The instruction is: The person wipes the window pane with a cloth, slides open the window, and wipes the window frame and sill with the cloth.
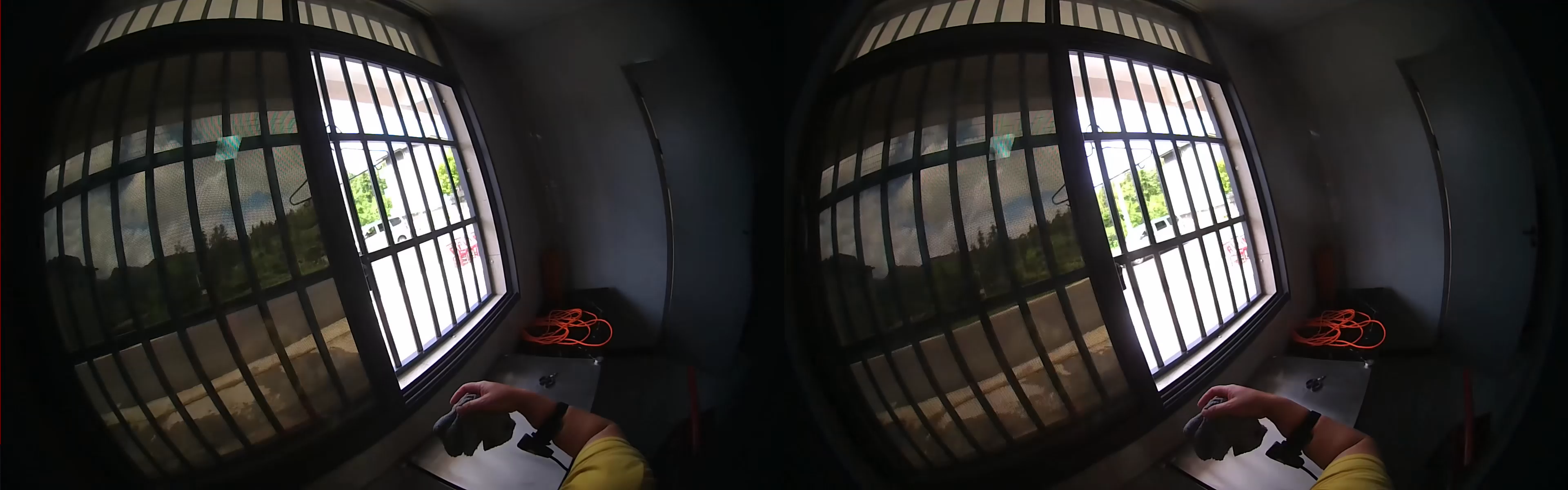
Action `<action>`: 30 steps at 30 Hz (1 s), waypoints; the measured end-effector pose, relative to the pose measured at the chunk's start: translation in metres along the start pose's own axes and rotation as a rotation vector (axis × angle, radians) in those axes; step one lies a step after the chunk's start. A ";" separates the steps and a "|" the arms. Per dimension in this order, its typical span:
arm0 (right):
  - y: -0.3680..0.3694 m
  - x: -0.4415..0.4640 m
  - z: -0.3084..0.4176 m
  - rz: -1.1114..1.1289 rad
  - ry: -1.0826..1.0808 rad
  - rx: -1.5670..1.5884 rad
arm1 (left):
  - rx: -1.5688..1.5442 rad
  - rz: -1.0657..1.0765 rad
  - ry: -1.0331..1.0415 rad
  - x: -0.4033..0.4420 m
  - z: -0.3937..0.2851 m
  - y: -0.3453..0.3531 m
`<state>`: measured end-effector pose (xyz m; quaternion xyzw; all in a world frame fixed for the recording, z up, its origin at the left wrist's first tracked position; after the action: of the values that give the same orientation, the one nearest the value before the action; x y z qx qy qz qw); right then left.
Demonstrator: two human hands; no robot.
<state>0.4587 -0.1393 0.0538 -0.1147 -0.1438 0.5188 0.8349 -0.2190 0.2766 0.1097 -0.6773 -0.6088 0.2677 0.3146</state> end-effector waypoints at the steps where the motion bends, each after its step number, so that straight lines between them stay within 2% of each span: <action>1: 0.001 -0.007 0.004 0.003 0.001 -0.001 | 0.059 -0.002 0.033 0.006 -0.002 -0.004; 6: 0.009 -0.032 0.021 0.047 0.007 -0.059 | 0.161 0.052 0.124 0.073 0.027 -0.023; 9: 0.013 -0.033 0.023 0.071 -0.007 -0.089 | 0.189 0.113 0.080 0.024 -0.034 -0.043; 13: 0.024 -0.032 0.032 0.151 0.007 -0.101 | 0.197 0.092 0.023 0.029 -0.054 -0.084; 15: 0.029 -0.030 0.044 0.180 -0.032 -0.174 | 0.233 -0.106 0.010 0.013 -0.081 -0.110; 16: 0.032 -0.030 0.053 0.184 -0.038 -0.176 | 0.230 -0.112 0.006 0.015 -0.086 -0.117; 18: 0.039 -0.030 0.073 0.176 -0.084 -0.173 | 0.201 -0.100 0.123 0.028 -0.104 -0.125; 20: 0.047 -0.025 0.085 0.184 -0.164 -0.129 | 0.133 -0.117 0.215 0.017 -0.136 -0.110; 22: 0.058 -0.015 0.091 0.188 -0.279 -0.047 | 0.249 -0.025 0.430 0.042 -0.155 -0.070; 23: 0.066 -0.010 0.091 0.189 -0.282 -0.044 | 0.138 0.206 0.468 0.065 -0.153 -0.028; 24: 0.076 -0.005 0.093 0.203 -0.290 0.045 | 0.023 0.437 0.501 0.054 -0.175 0.007; 25: 0.085 0.001 0.097 0.216 -0.297 0.133 | 0.176 0.409 0.584 0.037 -0.188 0.038; 27: 0.106 0.010 0.105 0.208 -0.287 0.166 | 0.474 0.323 0.755 -0.054 -0.254 0.099; 28: 0.117 0.014 0.111 0.214 -0.270 0.214 | 0.334 0.504 0.570 -0.098 -0.268 0.117; 30: 0.135 0.023 0.122 0.215 -0.309 0.310 | 0.346 0.586 0.678 -0.132 -0.289 0.159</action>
<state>0.3123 -0.0551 0.1244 0.0809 -0.1753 0.6321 0.7504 0.0854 0.1066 0.1779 -0.8071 -0.2020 0.2066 0.5148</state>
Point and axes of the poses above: each hand's wrist, its own x-axis towards the middle knuckle, its own y-axis out of the palm, z = x × y, the point moved 7 cm from there along x, towards the middle knuckle, and after that the axes turned 4 degrees about -y, right-handed, at the moved point
